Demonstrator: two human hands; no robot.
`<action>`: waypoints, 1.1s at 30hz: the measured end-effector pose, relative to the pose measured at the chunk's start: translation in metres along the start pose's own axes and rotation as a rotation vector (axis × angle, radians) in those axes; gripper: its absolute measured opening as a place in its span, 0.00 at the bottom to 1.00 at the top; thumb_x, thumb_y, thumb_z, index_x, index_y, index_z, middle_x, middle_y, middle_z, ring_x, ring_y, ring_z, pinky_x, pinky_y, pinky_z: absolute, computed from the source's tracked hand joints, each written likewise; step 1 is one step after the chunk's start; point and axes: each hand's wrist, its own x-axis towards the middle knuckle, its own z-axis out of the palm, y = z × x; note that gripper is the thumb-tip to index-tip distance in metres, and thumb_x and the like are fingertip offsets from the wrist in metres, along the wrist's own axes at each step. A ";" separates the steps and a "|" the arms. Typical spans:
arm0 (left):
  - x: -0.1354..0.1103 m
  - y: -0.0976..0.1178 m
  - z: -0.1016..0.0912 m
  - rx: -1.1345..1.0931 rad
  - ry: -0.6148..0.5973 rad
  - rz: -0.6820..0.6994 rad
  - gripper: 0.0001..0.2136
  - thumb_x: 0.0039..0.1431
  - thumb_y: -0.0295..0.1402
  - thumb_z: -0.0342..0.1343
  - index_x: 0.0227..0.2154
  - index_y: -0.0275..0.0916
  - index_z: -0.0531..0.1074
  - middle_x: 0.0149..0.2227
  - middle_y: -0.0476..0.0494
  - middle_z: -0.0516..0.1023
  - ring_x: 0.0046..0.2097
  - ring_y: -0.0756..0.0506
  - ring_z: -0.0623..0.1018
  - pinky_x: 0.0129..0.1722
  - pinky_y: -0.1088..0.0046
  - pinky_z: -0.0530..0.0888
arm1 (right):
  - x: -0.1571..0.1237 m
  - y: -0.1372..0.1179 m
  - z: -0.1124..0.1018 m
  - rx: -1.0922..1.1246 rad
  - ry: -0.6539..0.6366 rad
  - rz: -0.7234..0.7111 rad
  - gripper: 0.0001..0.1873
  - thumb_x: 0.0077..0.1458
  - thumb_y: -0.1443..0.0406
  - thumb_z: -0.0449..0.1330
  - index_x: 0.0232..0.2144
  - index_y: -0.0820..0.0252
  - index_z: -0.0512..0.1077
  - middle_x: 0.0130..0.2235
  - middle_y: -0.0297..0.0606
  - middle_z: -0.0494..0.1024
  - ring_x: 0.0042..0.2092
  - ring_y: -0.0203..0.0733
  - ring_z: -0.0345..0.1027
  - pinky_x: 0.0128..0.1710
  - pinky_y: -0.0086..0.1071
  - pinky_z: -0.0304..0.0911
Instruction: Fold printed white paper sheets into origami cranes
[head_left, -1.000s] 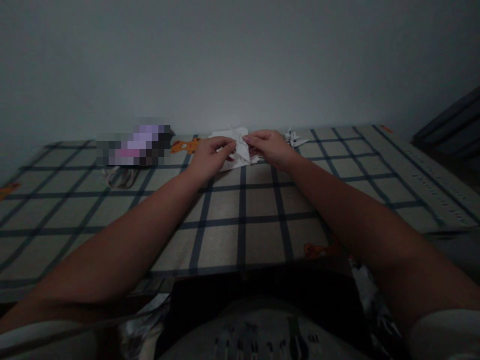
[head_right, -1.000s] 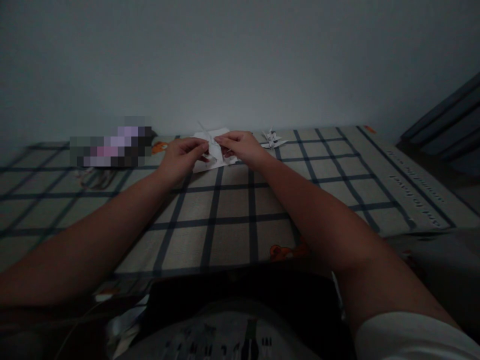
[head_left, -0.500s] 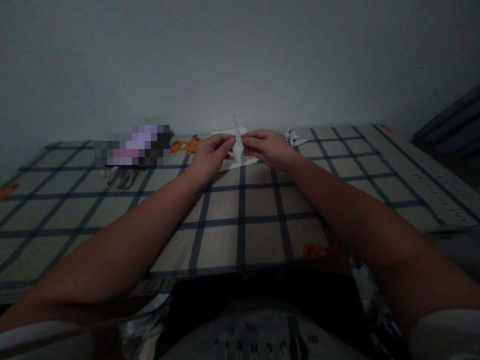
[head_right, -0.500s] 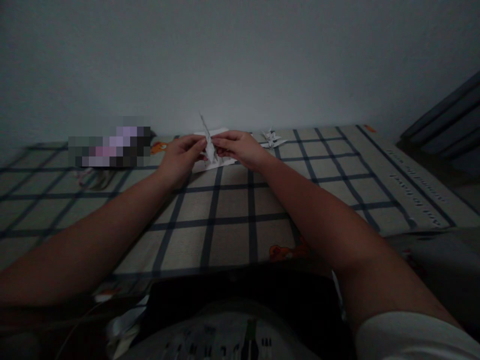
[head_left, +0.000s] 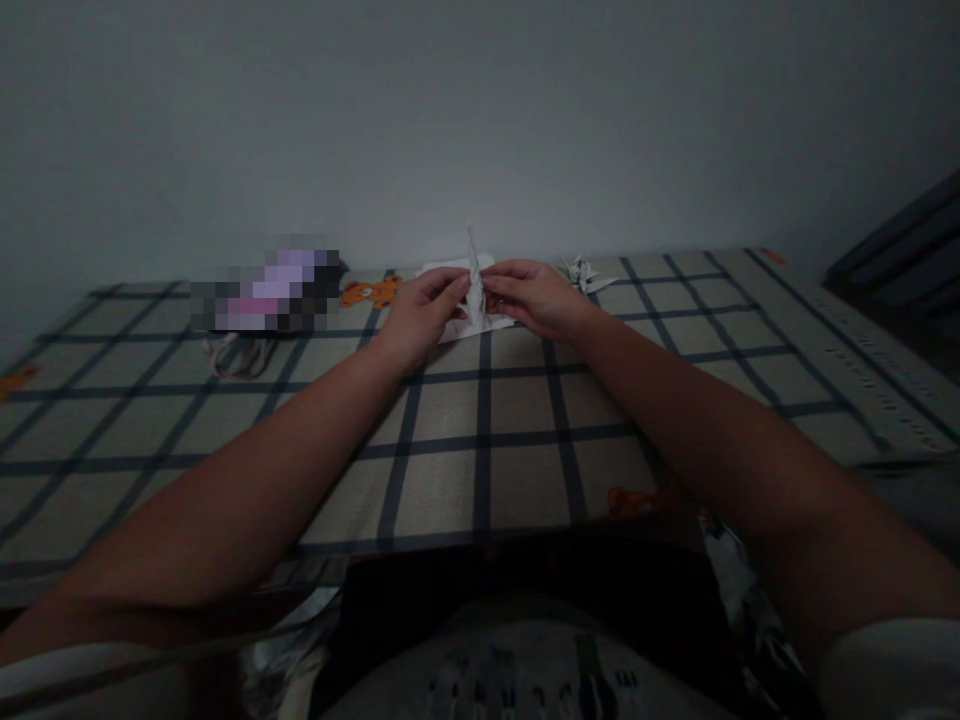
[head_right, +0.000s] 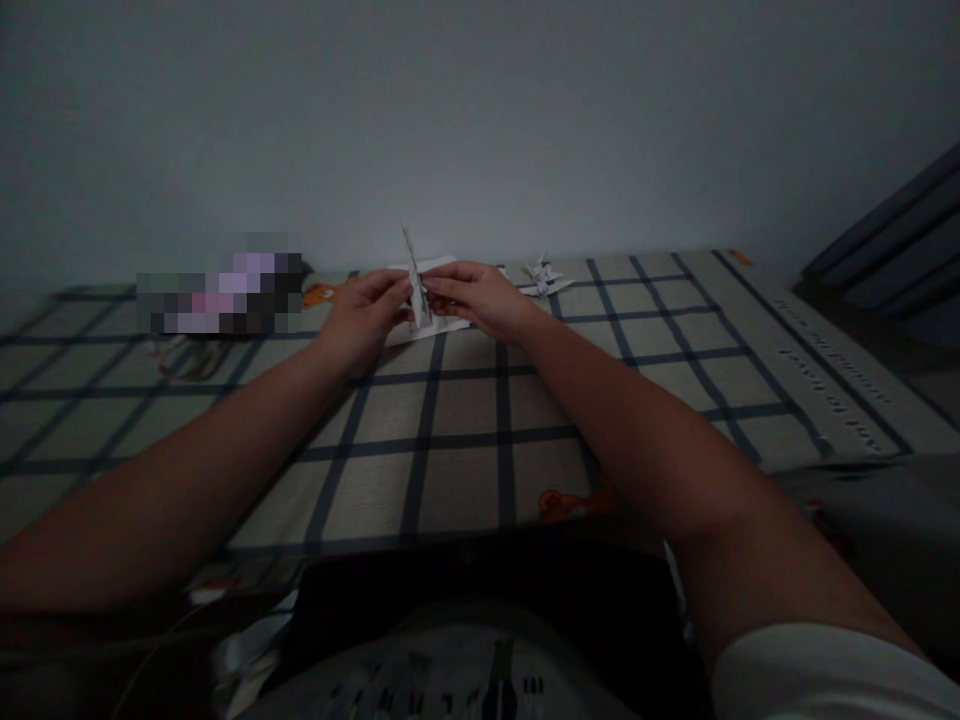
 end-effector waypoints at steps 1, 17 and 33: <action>0.000 0.000 0.000 -0.005 -0.005 -0.003 0.16 0.58 0.49 0.61 0.37 0.40 0.78 0.37 0.44 0.80 0.37 0.49 0.78 0.37 0.73 0.77 | 0.000 0.001 0.000 0.012 -0.006 -0.004 0.13 0.52 0.60 0.72 0.37 0.61 0.77 0.36 0.35 0.80 0.38 0.33 0.73 0.45 0.30 0.72; -0.001 -0.003 0.002 -0.068 -0.030 -0.045 0.18 0.56 0.50 0.62 0.38 0.39 0.78 0.39 0.43 0.81 0.38 0.47 0.79 0.37 0.72 0.76 | 0.000 0.001 -0.001 0.008 -0.053 -0.023 0.16 0.50 0.58 0.73 0.37 0.59 0.75 0.35 0.33 0.79 0.37 0.33 0.74 0.42 0.29 0.73; -0.010 0.014 -0.004 0.450 0.128 0.271 0.09 0.57 0.40 0.63 0.34 0.42 0.83 0.38 0.44 0.84 0.40 0.45 0.79 0.39 0.70 0.76 | 0.002 0.005 0.000 -0.514 0.152 -0.294 0.12 0.51 0.58 0.69 0.32 0.61 0.78 0.32 0.36 0.79 0.37 0.37 0.72 0.42 0.33 0.69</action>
